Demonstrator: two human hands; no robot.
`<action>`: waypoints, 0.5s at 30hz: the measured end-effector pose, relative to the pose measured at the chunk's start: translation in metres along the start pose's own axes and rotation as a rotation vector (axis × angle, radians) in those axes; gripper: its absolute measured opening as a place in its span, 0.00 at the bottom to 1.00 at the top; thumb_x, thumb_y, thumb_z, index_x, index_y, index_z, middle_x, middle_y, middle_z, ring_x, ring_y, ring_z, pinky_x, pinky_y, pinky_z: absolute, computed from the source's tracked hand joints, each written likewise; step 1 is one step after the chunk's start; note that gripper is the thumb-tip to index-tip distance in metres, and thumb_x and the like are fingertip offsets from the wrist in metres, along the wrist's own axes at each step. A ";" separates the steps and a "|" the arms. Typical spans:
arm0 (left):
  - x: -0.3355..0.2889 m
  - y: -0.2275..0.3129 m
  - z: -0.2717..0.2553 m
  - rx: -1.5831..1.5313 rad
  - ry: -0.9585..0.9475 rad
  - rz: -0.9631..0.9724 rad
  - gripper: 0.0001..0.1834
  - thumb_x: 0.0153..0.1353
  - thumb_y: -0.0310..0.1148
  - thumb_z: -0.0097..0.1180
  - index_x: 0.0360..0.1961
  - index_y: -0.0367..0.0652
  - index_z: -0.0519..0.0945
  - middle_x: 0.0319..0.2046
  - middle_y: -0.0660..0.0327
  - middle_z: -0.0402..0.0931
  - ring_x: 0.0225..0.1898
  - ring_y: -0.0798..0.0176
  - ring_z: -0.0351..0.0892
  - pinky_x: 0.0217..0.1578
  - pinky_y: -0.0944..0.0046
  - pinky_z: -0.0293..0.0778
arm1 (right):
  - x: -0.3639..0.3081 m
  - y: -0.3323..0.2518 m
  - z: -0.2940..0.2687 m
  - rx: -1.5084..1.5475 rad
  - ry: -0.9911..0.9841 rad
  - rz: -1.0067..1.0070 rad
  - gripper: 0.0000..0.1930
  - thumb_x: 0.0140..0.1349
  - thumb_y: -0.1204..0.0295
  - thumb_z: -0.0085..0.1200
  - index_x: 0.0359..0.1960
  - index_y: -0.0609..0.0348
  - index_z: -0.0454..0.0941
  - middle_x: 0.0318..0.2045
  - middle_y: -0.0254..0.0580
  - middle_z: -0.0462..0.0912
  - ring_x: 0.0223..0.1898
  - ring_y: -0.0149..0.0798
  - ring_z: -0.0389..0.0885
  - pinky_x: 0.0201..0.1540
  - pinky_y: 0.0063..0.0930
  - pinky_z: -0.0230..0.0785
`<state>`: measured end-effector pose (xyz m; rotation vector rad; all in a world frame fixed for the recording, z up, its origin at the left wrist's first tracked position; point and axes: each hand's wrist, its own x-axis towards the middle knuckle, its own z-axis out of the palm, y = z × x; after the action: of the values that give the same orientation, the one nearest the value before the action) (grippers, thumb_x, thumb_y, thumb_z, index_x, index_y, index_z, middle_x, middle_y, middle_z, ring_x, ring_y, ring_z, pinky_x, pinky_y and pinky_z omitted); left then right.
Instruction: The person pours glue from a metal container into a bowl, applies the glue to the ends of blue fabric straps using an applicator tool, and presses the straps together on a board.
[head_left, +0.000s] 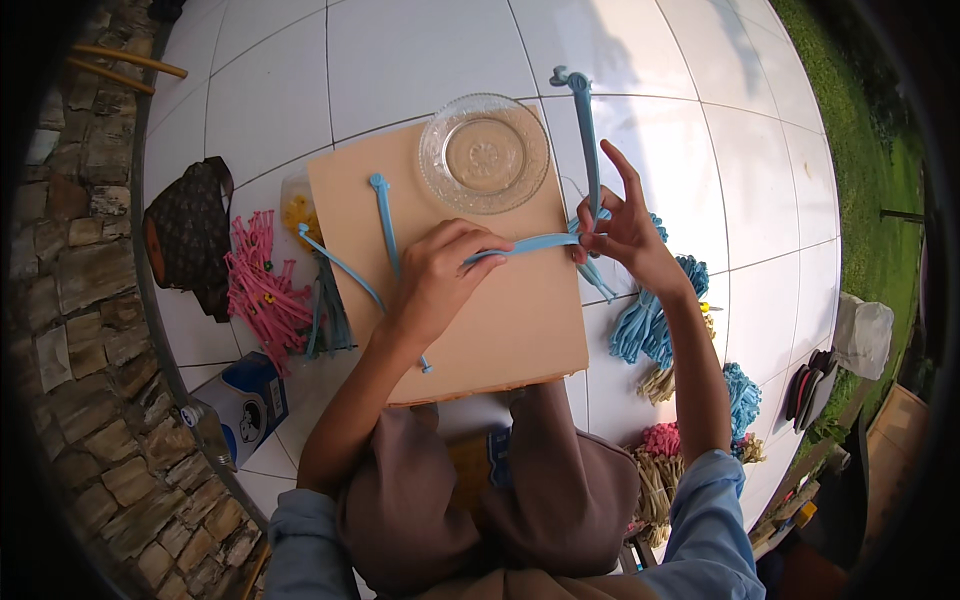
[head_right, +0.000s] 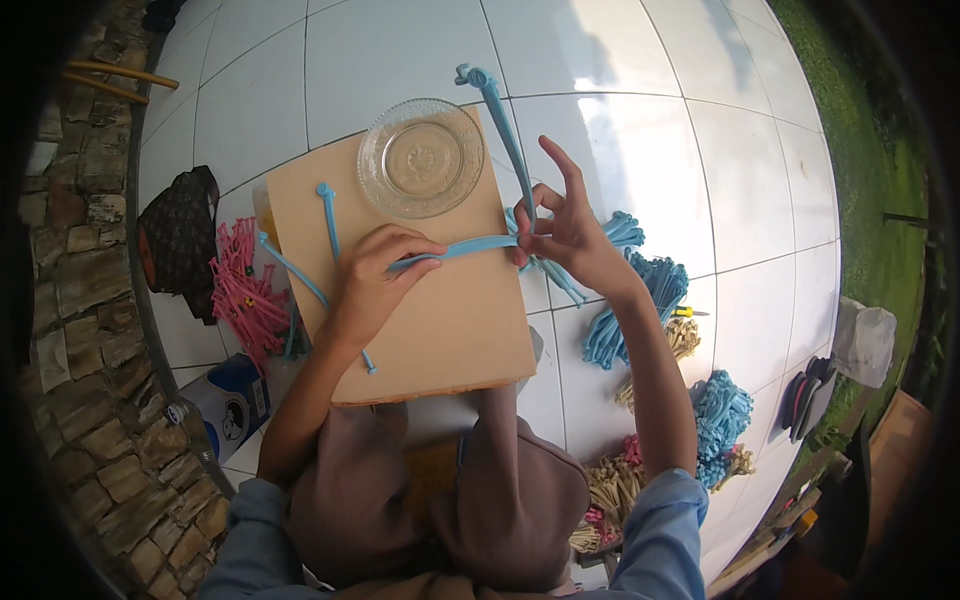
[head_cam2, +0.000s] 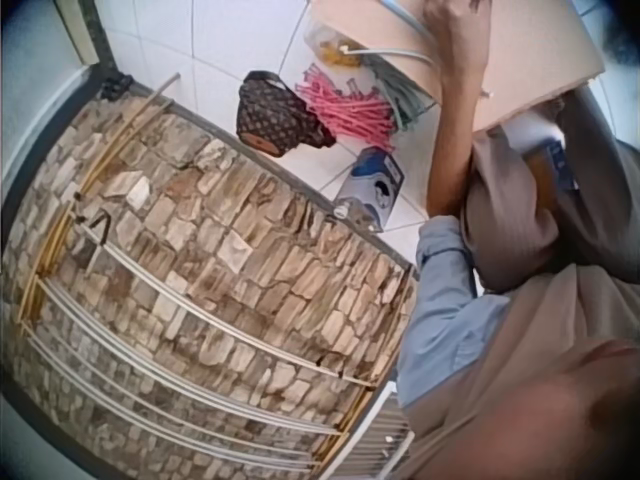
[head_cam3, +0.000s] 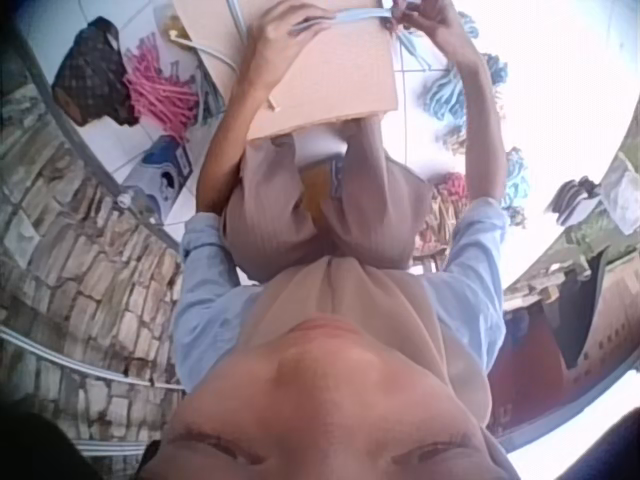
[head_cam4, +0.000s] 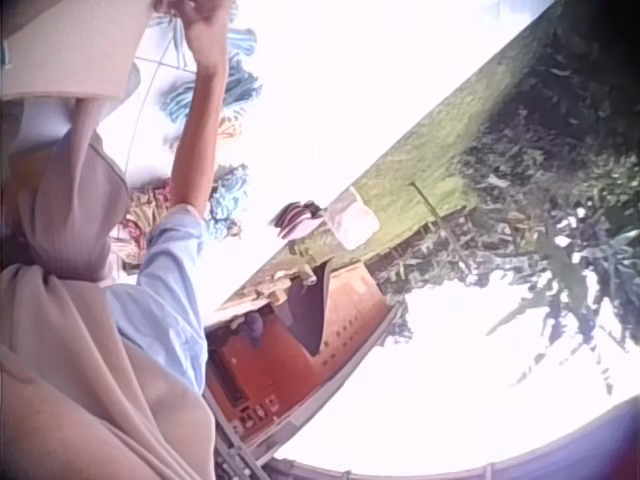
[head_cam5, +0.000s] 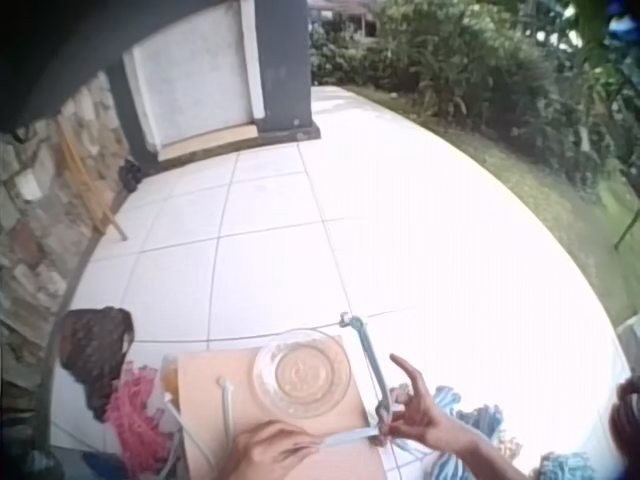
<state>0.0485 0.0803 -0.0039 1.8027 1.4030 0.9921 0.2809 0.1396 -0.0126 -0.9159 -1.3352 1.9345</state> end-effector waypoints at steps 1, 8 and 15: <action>0.000 -0.001 0.000 0.001 -0.008 0.007 0.09 0.45 0.21 0.62 0.30 0.40 0.80 0.28 0.60 0.75 0.29 0.59 0.77 0.28 0.62 0.74 | 0.001 -0.001 -0.001 0.000 0.000 0.000 0.47 0.51 0.91 0.47 0.67 0.46 0.32 0.33 0.39 0.69 0.29 0.33 0.75 0.35 0.28 0.73; -0.002 -0.002 -0.002 0.038 -0.022 -0.021 0.09 0.44 0.20 0.63 0.30 0.39 0.81 0.29 0.58 0.77 0.31 0.61 0.78 0.30 0.64 0.74 | 0.004 0.002 -0.003 -0.164 0.046 0.048 0.51 0.50 0.90 0.50 0.66 0.42 0.26 0.34 0.42 0.70 0.26 0.30 0.74 0.30 0.23 0.73; -0.003 -0.007 -0.006 -0.006 -0.073 0.051 0.08 0.46 0.22 0.62 0.30 0.40 0.80 0.27 0.60 0.74 0.31 0.60 0.76 0.29 0.63 0.73 | 0.003 0.007 -0.001 -0.118 0.041 0.002 0.53 0.50 0.90 0.50 0.66 0.38 0.25 0.38 0.42 0.68 0.25 0.26 0.72 0.29 0.21 0.72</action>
<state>0.0396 0.0793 -0.0078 1.8602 1.3144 0.9454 0.2797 0.1404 -0.0199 -1.0080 -1.4373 1.8441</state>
